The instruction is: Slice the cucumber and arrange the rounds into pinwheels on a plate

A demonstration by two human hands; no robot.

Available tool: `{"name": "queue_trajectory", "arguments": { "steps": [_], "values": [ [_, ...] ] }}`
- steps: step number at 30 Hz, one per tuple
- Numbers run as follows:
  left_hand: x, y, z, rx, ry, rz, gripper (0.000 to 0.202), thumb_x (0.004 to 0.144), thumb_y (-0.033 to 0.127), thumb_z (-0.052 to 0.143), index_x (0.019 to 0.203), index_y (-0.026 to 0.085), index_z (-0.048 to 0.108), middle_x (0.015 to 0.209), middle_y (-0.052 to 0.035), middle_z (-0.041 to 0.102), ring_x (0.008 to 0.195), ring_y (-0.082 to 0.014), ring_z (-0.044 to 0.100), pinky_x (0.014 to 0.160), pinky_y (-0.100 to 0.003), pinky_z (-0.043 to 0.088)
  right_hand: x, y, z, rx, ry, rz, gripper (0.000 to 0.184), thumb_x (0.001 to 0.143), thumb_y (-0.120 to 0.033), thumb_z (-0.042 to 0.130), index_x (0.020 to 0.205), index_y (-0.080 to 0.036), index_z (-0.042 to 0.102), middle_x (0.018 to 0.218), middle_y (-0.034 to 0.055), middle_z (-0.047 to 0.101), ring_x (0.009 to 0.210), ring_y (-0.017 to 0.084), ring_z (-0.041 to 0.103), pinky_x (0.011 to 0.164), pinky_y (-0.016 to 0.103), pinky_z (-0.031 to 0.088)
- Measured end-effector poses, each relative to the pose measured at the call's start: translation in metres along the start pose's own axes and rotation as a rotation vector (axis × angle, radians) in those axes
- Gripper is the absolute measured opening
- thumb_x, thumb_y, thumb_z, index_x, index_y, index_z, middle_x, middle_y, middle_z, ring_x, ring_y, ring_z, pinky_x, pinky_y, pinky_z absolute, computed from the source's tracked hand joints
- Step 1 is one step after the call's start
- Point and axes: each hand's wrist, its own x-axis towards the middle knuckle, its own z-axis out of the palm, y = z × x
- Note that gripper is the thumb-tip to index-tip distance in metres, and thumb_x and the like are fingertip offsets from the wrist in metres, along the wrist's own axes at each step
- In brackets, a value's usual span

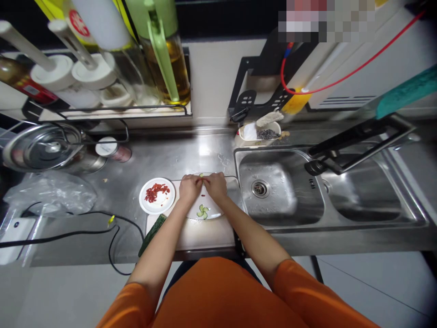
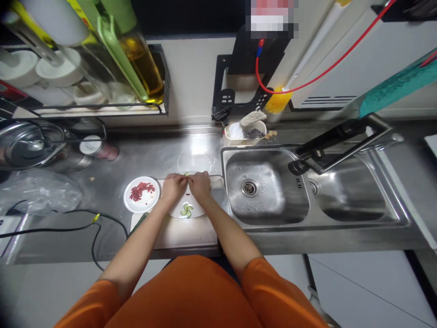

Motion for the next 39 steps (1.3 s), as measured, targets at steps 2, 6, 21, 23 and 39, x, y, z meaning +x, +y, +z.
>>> {"name": "queue_trajectory", "arguments": {
  "steps": [2,6,21,23,39],
  "values": [
    [-0.001,-0.001,0.0,0.002,-0.001,-0.005,0.021,0.08,0.024,0.05,0.082,0.02,0.071,0.082,-0.0063,0.068,0.084,-0.0192,0.057,0.085,-0.032,0.041,-0.001,0.0,-0.001,-0.023,-0.005,0.005,0.029,0.091,-0.028,0.041,0.1,-0.026,0.069,0.092,0.0046,0.064,0.089,0.02,0.044,0.081,0.031,0.025],
    [-0.001,-0.001,-0.003,0.008,-0.001,-0.018,0.022,0.081,0.024,0.05,0.083,0.02,0.071,0.083,-0.0065,0.068,0.085,-0.0193,0.057,0.085,-0.033,0.041,-0.004,-0.001,-0.002,-0.035,0.019,0.023,0.029,0.091,-0.027,0.042,0.103,-0.026,0.068,0.096,0.0046,0.065,0.092,0.021,0.042,0.081,0.031,0.026],
    [-0.002,0.005,-0.003,-0.01,0.019,-0.034,0.019,0.077,0.022,0.051,0.076,0.019,0.07,0.081,-0.0052,0.069,0.082,-0.0186,0.058,0.086,-0.032,0.042,-0.012,-0.006,-0.003,0.036,0.032,0.035,0.029,0.092,-0.027,0.041,0.097,-0.024,0.07,0.091,0.0046,0.065,0.091,0.021,0.042,0.083,0.032,0.028],
    [-0.002,0.005,-0.001,-0.003,0.026,-0.044,0.019,0.076,0.022,0.052,0.075,0.019,0.07,0.079,-0.0051,0.069,0.081,-0.0188,0.058,0.085,-0.032,0.042,-0.012,-0.006,-0.003,0.034,0.027,0.036,0.029,0.092,-0.027,0.041,0.099,-0.024,0.069,0.092,0.0049,0.065,0.092,0.021,0.042,0.082,0.031,0.028],
    [-0.008,-0.004,-0.008,-0.03,0.028,-0.062,0.021,0.077,0.025,0.052,0.083,0.021,0.072,0.085,-0.0057,0.071,0.086,-0.0198,0.061,0.087,-0.033,0.044,-0.026,-0.002,-0.004,-0.015,0.01,0.027,0.027,0.091,-0.027,0.043,0.098,-0.022,0.069,0.094,0.0062,0.064,0.096,0.022,0.043,0.083,0.033,0.028]
  ]
}}
